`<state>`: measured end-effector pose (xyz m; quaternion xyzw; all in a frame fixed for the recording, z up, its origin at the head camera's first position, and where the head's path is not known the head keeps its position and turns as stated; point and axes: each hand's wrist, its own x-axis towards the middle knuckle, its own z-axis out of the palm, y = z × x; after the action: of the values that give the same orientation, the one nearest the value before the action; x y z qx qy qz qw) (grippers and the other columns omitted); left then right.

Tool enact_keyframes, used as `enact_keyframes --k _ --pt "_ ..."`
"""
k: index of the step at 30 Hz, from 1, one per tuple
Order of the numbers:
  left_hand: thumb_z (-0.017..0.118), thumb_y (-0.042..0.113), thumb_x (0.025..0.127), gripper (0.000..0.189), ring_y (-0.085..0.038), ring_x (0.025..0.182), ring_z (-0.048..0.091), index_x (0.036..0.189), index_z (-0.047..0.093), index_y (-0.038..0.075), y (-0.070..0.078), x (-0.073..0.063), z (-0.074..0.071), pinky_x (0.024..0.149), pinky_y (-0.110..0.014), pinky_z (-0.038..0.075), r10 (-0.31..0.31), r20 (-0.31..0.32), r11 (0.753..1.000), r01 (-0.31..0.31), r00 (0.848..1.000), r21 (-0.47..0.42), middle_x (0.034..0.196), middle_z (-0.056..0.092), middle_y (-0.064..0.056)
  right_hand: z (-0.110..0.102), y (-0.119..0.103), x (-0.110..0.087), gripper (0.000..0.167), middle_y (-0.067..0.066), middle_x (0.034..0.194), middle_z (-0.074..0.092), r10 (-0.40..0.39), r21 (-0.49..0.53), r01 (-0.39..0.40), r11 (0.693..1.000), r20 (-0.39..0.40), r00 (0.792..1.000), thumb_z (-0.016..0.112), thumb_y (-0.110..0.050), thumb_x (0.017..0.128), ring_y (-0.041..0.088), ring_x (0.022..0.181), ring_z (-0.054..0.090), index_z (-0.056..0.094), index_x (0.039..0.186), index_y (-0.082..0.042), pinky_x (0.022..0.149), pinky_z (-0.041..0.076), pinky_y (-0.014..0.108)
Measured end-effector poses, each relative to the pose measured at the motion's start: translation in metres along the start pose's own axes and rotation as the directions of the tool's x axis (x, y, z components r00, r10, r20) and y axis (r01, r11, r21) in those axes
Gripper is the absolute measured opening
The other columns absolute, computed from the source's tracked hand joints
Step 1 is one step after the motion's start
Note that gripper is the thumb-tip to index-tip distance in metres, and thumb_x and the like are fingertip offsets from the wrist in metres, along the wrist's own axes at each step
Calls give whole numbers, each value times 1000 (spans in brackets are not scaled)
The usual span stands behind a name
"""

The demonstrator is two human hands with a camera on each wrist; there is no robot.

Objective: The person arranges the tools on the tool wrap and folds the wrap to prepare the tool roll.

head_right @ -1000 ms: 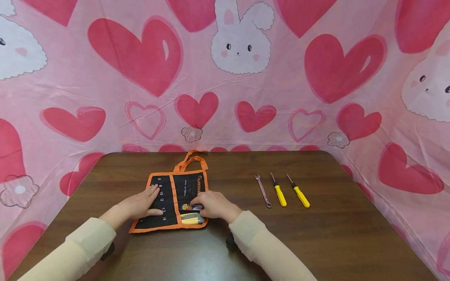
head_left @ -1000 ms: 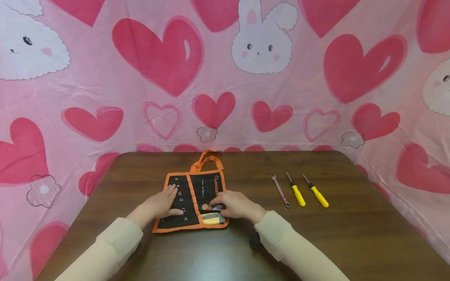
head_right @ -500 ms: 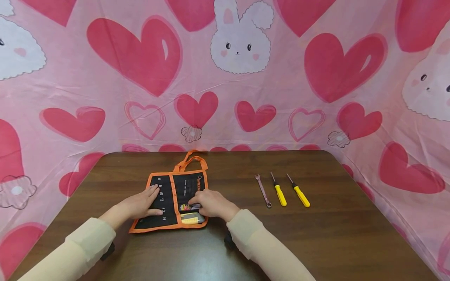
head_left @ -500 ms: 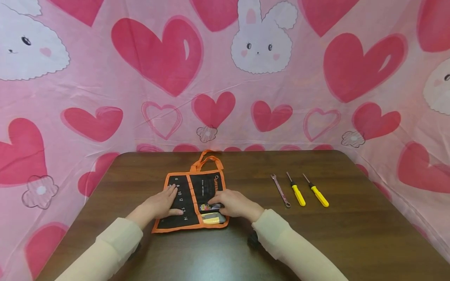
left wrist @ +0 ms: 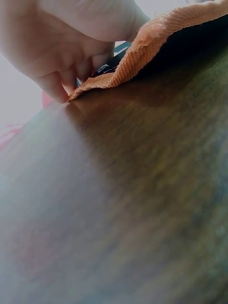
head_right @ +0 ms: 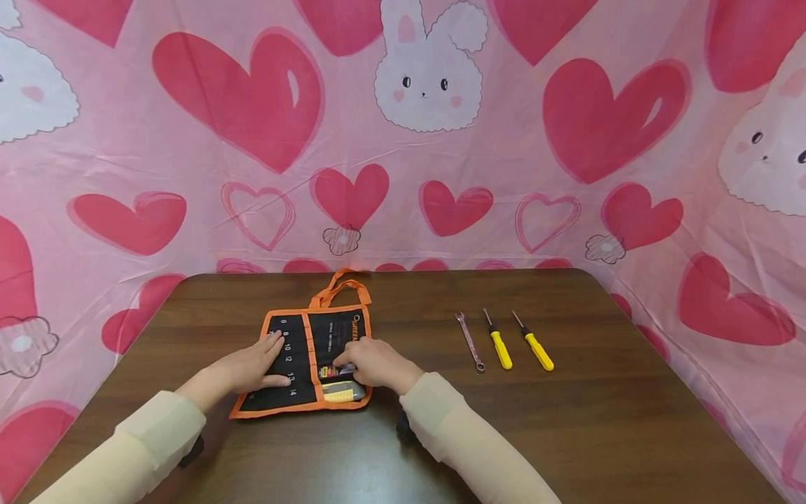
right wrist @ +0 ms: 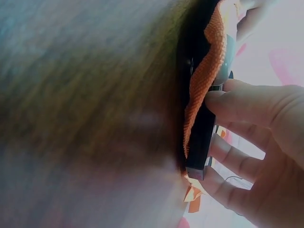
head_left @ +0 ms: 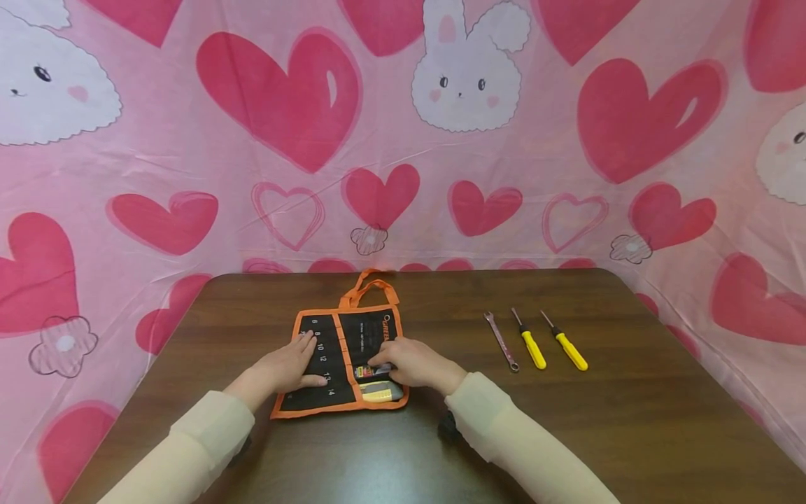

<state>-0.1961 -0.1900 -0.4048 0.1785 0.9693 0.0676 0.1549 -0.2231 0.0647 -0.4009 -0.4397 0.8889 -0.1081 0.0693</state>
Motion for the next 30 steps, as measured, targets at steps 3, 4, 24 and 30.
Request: enact_keyframes --k 3,4,24,30 --pt "58 54 82 92 -42 132 19 137 27 -13 0 -1 0 103 -52 24 1 3 1000 -1 1000 -6 144 21 -30 0 -1 1 35 -4 96 63 -9 6 9 1000 6 1000 65 -2 82 7 80 54 68 113 -18 70 47 23" --pt "58 54 82 93 -42 132 19 137 27 -13 0 -1 0 103 -52 24 -1 3 1000 1 1000 -7 144 21 -30 0 -1 2 34 -4 96 63 -11 7 11 1000 11 1000 64 -2 83 7 80 54 68 113 -18 70 47 23" --pt "58 60 79 99 -42 133 18 138 27 -12 -2 -1 4 102 -53 25 -8 -19 999 8 1000 -34 145 19 -29 3 -5 10 34 -5 100 60 19 67 -22 997 56 998 66 -14 85 6 84 51 64 119 -18 75 46 23" --pt "59 61 78 99 -42 133 18 139 27 -11 -2 0 5 102 -53 25 -9 -15 999 8 1000 -47 145 18 -29 -2 5 -4 35 -3 106 60 69 117 -74 990 45 997 69 -16 84 10 92 53 64 118 -13 83 46 27"
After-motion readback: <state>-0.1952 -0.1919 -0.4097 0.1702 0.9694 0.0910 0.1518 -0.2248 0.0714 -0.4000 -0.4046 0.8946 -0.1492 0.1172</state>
